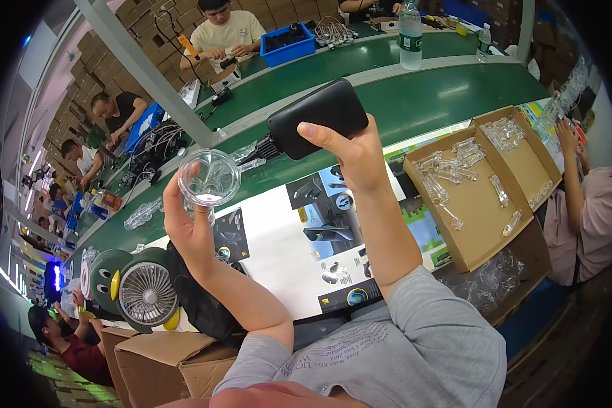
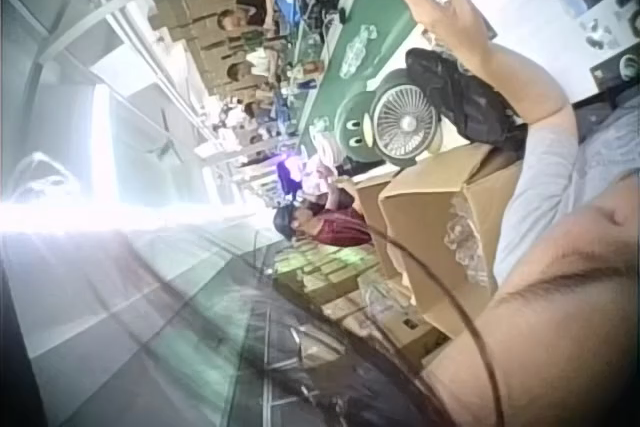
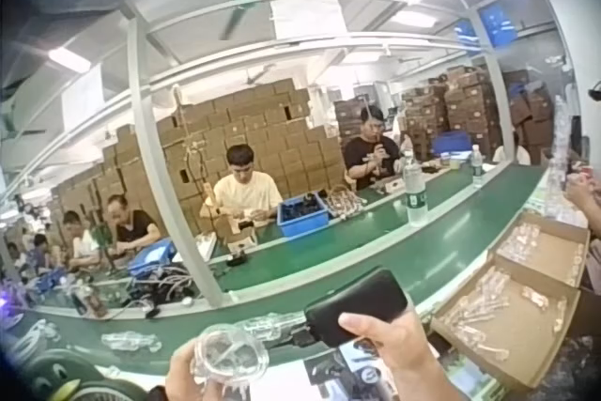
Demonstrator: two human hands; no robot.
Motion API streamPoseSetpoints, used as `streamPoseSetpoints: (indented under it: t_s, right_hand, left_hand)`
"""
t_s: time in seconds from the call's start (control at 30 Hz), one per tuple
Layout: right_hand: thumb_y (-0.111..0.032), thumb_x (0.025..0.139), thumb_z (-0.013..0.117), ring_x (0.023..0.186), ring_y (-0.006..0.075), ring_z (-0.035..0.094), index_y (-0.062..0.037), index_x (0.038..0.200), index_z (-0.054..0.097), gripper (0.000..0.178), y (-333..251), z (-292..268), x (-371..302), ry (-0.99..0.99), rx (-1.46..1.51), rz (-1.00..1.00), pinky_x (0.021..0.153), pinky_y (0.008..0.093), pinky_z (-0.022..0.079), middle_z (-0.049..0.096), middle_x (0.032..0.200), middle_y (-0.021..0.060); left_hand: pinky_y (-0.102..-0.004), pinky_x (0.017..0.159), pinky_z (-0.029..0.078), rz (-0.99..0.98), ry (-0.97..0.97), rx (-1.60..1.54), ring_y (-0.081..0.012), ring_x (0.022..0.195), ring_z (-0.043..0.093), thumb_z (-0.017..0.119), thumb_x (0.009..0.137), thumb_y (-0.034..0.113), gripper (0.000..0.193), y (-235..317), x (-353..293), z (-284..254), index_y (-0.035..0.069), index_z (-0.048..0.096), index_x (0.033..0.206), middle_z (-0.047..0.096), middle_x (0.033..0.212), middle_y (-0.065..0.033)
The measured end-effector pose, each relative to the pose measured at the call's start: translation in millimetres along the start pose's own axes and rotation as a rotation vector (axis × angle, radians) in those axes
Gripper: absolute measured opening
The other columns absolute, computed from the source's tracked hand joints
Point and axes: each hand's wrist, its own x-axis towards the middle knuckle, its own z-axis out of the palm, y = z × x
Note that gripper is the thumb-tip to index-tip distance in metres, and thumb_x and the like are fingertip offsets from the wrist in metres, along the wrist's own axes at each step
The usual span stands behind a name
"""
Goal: Applying liquid from a squeeze bottle to plastic components and assembling them into housings on an assembly line.
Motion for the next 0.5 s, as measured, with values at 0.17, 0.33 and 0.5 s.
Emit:
streamPoseSetpoints:
  t_s: [0.17, 0.33, 0.5]
  right_hand:
    - [0.0, 0.07, 0.071, 0.091, 0.0188, 0.061, -0.0034, 0.111, 0.052, 0.045, -1.8, 0.8, -0.2, 0.004, -0.011, 0.005, 0.081, 0.0303, 0.052, 0.059, 0.099, 0.0087]
    - [0.0, 0.07, 0.071, 0.092, 0.0189, 0.061, -0.0034, 0.11, 0.051, 0.045, -1.6, 0.5, 0.1, -0.001, -0.013, 0.019, 0.082, 0.0303, 0.052, 0.059, 0.099, 0.0087]
    - [-0.001, 0.069, 0.071, 0.092, 0.0192, 0.06, -0.0038, 0.11, 0.051, 0.045, -3.7, 0.5, -0.3, -0.007, -0.029, 0.032, 0.084, 0.0311, 0.05, 0.059, 0.099, 0.0087]
  left_hand:
    - [-0.0334, 0.088, 0.042, 0.072, -0.019, 0.084, -0.0262, 0.099, 0.057, 0.064, 0.079, 0.011, 0.035, -3.6, 2.0, -2.5, -0.003, 0.055, 0.11, 0.06, 0.106, -0.0135]
    - [-0.0338, 0.088, 0.042, 0.037, -0.046, 0.064, -0.0278, 0.1, 0.056, 0.063, 0.08, 0.015, 0.034, -2.2, 1.2, -4.4, -0.002, 0.058, 0.109, 0.06, 0.107, -0.0152]
    - [-0.0333, 0.089, 0.042, 0.009, -0.08, 0.094, -0.0274, 0.101, 0.056, 0.062, 0.077, 0.007, 0.035, 0.4, 0.1, -7.3, 0.0, 0.059, 0.111, 0.061, 0.107, -0.0149]
